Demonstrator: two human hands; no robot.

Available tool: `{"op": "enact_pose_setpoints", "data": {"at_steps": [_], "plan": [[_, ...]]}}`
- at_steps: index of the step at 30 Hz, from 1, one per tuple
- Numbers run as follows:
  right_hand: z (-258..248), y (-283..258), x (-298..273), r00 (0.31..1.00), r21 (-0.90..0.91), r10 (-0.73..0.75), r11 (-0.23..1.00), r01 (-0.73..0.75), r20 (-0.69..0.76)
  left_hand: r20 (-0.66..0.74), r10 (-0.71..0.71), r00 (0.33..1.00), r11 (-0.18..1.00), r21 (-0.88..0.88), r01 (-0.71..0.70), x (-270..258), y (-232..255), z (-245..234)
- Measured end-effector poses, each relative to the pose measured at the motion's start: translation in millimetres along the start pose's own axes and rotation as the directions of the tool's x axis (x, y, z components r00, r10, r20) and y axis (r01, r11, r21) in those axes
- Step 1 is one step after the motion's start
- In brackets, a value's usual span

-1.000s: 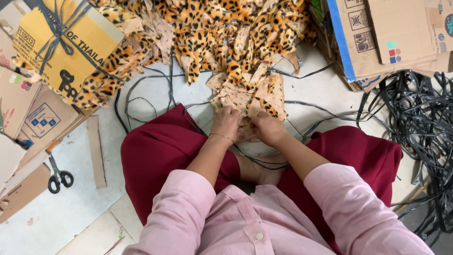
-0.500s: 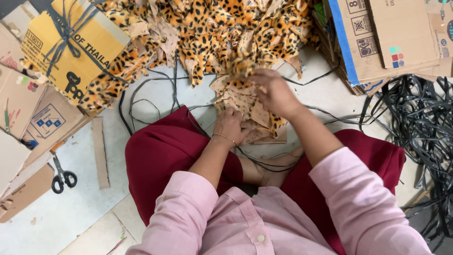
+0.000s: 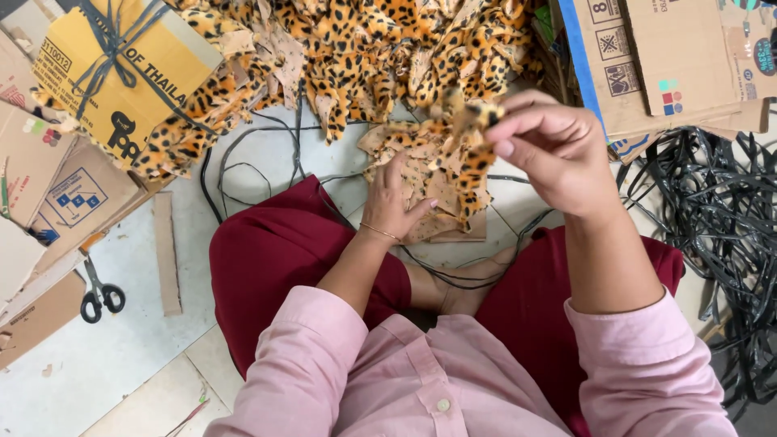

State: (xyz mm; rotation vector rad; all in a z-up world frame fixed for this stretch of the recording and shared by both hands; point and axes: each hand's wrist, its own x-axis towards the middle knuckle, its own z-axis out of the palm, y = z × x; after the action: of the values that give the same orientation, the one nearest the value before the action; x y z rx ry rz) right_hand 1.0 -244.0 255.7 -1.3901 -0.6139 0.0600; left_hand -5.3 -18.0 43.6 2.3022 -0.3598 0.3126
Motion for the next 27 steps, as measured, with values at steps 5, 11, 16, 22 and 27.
{"op": "enact_pose_setpoints", "data": {"at_steps": [5, 11, 16, 22, 27], "plan": [[13.5, 2.3, -9.5, 0.999, 0.292, -0.002, 0.956, -0.011, 0.044, -0.048, 0.083, 0.995, 0.993, -0.084, -0.087, -0.3, -15.1, 12.5], [12.5, 67.5, -10.2, 0.98, 0.531, 0.127, 0.847, -0.025, -0.156, 0.094, 0.014, 0.995, 0.981, -0.192, 0.004, -5.9, -24.5, 20.9], [8.3, 107.1, -24.0, 0.931, 0.358, 0.314, 0.904, -0.233, -0.185, 0.325, -0.264, 0.908, 0.687, -0.597, 0.414, -9.5, -61.6, 41.3], [-22.8, 178.7, -56.0, 0.836, -0.299, 0.501, 0.781, -0.548, -0.223, 0.248, -0.359, 0.9, 0.794, -0.426, 0.434, -8.2, -53.0, 35.5], [-30.2, 208.1, -67.7, 0.73, -0.668, 0.623, 0.42, -0.615, -0.281, 0.136, -0.364, 0.922, 0.928, -0.035, 0.371, -16.7, -88.2, 64.3]]}}
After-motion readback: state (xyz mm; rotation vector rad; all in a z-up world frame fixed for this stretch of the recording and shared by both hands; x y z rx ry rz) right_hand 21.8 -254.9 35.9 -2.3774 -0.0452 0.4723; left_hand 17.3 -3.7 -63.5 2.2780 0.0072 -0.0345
